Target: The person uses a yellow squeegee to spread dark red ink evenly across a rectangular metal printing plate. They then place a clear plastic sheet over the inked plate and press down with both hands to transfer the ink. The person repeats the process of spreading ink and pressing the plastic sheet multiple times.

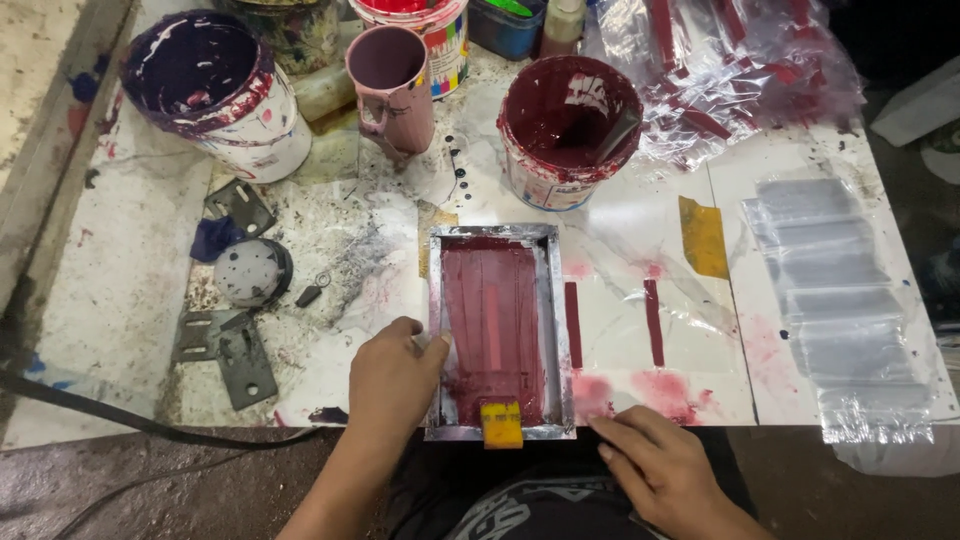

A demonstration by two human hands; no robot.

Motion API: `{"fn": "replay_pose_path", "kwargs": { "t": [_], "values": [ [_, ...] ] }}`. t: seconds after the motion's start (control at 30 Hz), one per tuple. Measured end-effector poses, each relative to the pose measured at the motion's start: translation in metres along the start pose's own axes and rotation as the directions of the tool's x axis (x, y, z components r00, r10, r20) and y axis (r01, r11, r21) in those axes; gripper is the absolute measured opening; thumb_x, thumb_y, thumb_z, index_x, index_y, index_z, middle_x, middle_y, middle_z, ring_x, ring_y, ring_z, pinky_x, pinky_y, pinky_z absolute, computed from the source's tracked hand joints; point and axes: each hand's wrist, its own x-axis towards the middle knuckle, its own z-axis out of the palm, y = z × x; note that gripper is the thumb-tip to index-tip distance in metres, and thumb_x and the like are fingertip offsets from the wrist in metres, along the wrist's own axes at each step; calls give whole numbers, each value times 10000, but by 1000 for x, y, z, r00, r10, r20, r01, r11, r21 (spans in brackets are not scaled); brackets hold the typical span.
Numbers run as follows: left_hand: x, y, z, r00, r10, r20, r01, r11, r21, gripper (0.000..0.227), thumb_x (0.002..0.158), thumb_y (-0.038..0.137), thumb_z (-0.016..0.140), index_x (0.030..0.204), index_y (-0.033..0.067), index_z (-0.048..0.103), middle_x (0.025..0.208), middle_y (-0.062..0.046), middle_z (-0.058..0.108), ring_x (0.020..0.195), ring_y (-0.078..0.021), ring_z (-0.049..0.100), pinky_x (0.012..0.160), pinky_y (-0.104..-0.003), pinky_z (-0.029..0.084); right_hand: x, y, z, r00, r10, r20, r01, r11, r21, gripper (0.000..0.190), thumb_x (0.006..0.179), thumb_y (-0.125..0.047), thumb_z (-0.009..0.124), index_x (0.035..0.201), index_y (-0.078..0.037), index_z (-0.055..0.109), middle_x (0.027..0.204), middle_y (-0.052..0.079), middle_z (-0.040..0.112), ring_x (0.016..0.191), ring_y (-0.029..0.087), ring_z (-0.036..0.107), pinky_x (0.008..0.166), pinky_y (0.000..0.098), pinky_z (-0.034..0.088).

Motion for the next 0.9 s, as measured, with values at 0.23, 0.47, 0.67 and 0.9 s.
{"fn": "replay_pose_path", "kwargs": {
  "t": [0.23,0.47,0.67,0.9],
  "values": [
    [-16,-38,9,920,386,-62,-378,919,107,709,892,532,628,1448,104,528,1452,-195,510,1357,-364,453,985,-565,483,57,-53,11,965,-245,98,259,951,-170,334,941,-212,685,1255,-102,657,1069,122,680,850,273,673,682,378,558],
    [-9,-54,30,722,691,-46,-636,687,352,781,869,511,724,1450,43,491,1650,-165,332,1492,-451,295,1027,-635,389,89,-56,36,912,-184,367,313,890,-331,236,934,-232,695,1112,-81,659,900,81,563,721,309,572,553,460,482],
    [-9,-49,26,791,599,121,-596,712,372,944,868,631,706,1533,45,379,1700,-152,179,1528,-453,160,1074,-719,273,120,-52,37,930,-85,356,195,939,-284,127,905,-159,677,1026,-123,697,829,46,580,717,286,610,497,449,486],
    [-10,-41,25,828,527,191,-546,683,484,1198,739,790,816,1561,72,323,1709,-113,141,1507,-445,189,1032,-768,300,120,-49,29,886,-6,464,160,943,-292,142,899,-143,672,803,-135,567,769,28,562,696,279,586,507,444,455]
  ]
}}
